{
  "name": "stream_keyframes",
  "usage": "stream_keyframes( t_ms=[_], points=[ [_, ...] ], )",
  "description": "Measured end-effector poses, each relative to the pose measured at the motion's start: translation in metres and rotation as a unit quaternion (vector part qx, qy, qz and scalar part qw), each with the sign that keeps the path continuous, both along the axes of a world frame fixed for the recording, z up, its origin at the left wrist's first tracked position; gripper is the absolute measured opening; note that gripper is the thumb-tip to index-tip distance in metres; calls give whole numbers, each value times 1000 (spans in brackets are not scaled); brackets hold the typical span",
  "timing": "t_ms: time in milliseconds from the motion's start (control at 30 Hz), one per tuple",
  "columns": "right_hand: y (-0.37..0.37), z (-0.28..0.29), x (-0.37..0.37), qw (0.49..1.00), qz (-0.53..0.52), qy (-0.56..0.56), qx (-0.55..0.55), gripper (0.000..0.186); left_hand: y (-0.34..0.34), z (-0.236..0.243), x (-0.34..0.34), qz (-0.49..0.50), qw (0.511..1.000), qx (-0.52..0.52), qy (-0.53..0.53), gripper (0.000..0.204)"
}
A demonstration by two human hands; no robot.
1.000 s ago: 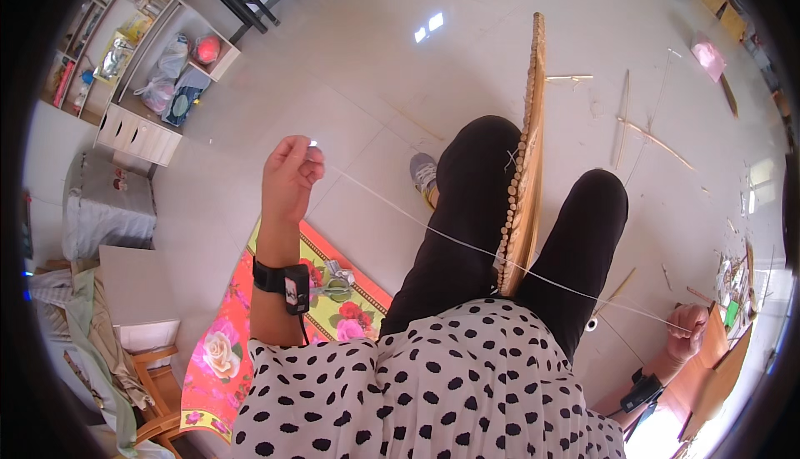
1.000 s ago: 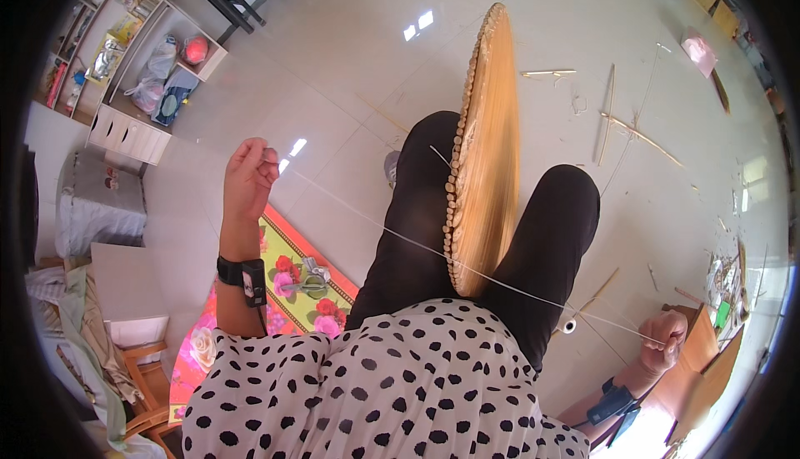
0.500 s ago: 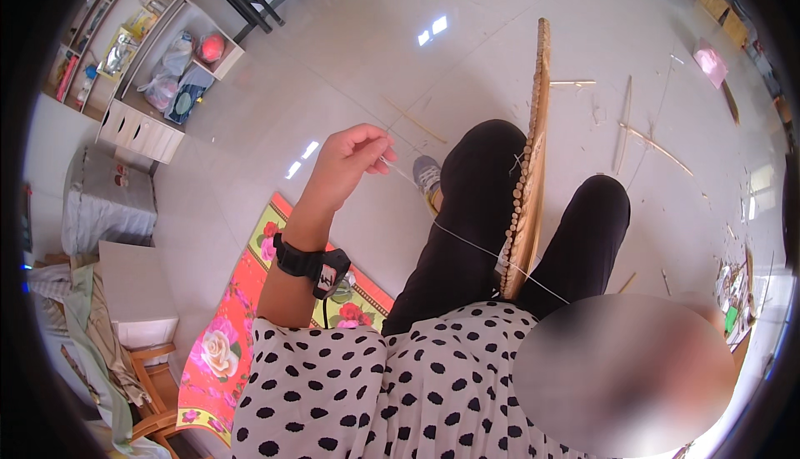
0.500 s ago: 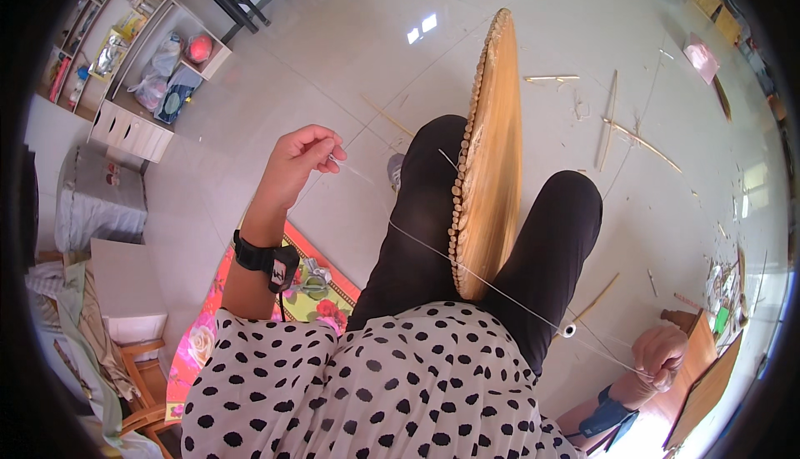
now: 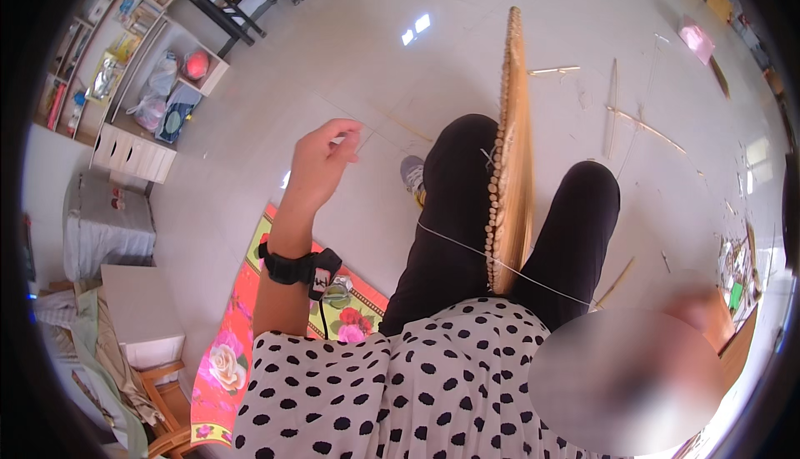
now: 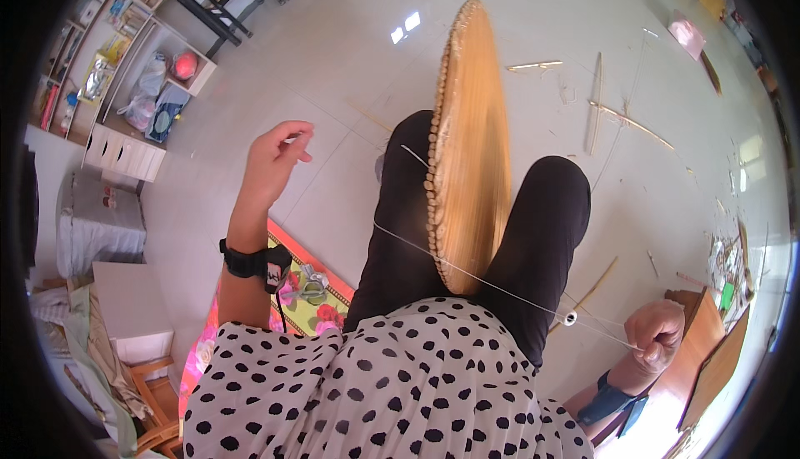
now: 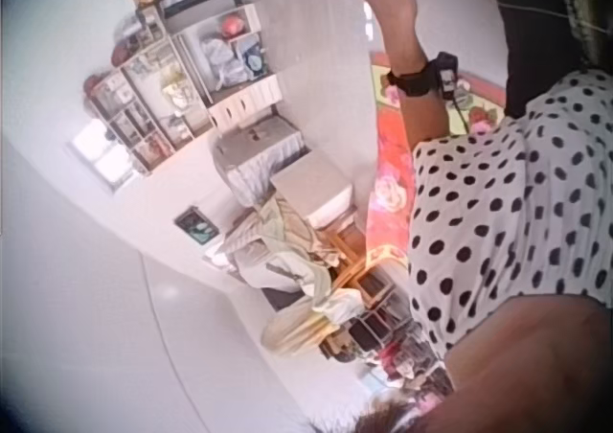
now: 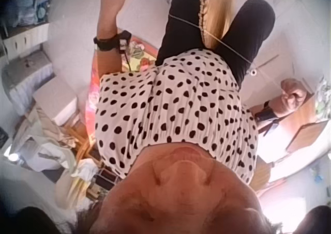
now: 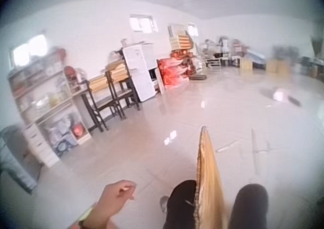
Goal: The person sits on the floor and sews a white thread along the edge of a bamboo fan using a needle. They pull the thread through the bamboo slats, tie knots, and cut the thread with scissors multiple times.
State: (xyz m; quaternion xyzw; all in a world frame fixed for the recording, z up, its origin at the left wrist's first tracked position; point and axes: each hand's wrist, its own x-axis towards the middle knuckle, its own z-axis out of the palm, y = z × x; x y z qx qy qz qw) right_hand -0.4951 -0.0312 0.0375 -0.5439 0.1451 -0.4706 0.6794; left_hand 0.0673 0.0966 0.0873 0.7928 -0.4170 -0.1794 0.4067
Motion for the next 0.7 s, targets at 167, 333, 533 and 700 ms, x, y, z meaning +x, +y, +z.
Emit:
stream_keyframes(
  t_ms=[167,333,533,700],
  points=[
    [2,43,25,998,-1,69,-12,42,-11,39,-37,-84,987,-132,39,16],
    [-3,48,54,976,-16,215,23,30,-10,74,-114,-303,918,-162,197,22],
    [6,76,86,975,44,214,47,23,-56,62,-187,-542,824,-84,144,48],
    [9,75,99,973,81,214,31,23,-63,31,-227,-552,809,2,204,52]
  ],
)
